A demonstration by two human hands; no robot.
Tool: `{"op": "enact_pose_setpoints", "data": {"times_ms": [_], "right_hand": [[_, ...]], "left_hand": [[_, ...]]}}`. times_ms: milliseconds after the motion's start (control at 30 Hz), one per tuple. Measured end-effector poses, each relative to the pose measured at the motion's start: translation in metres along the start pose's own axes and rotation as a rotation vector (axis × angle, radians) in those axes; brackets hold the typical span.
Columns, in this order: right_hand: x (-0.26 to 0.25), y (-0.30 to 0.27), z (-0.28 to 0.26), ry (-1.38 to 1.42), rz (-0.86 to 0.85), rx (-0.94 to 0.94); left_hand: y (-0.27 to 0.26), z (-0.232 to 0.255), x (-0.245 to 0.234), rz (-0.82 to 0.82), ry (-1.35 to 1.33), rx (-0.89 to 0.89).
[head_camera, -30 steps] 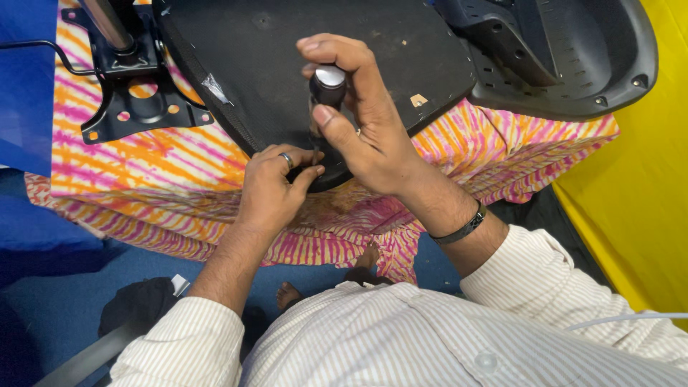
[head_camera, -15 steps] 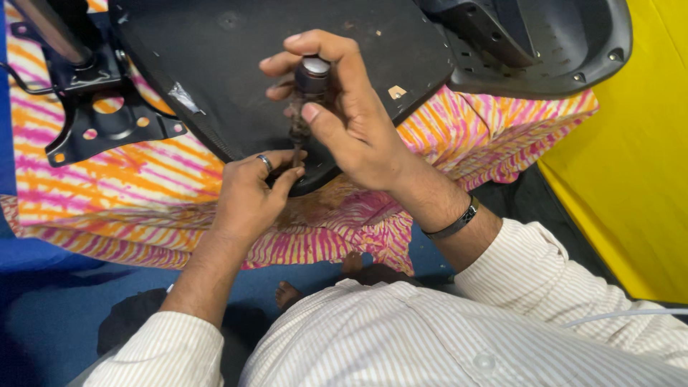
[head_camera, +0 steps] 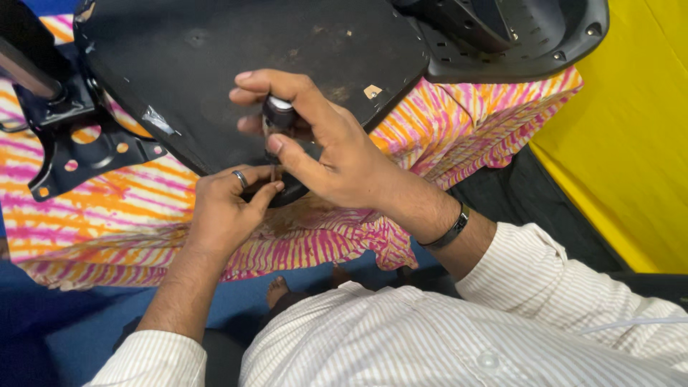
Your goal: The person uses a screwdriver to unscrew and remove screws from the underside of an office chair seat, detaching the mounting plate and mechanism, and handles the separated seat and backrest parts while collecting the loose screws.
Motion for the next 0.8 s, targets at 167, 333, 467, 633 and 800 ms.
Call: {"op": "enact_pose_setpoints", "data": {"times_ms": [167,333,467,633,800], "right_hand": [[0.001,-0.008,0.008,-0.117,0.122,0.138],[0.004,-0.008,-0.007,-0.105,0.138,0.066],[0.0,-0.017,0.016,-0.09,0.215,0.261],[0.0,-0.012,0.0,-0.251,0.24,0.08],[0.002,-0.021,0.015,0.037,0.335,0.201]], "left_hand": [[0.003,0.003,-0.001,-0.04,0.018,0.148],[0.01,-0.002,0.0,-0.116,-0.023,0.136],[0.014,-0.007,0.005,-0.182,-0.022,0.127],[0.015,0.0,0.007,-0.197,-0.006,0.209],[0.014,0.004,0.008,-0.231,-0.039,0.216]]}}
Point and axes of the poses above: each hand's wrist, its own y-axis towards the middle knuckle, its own x-axis out of the palm, z = x × y, the point moved 10 cm from there along y, towards the middle knuckle, and after that the axes turned 11 degrees about -x, right-handed, at the moved point
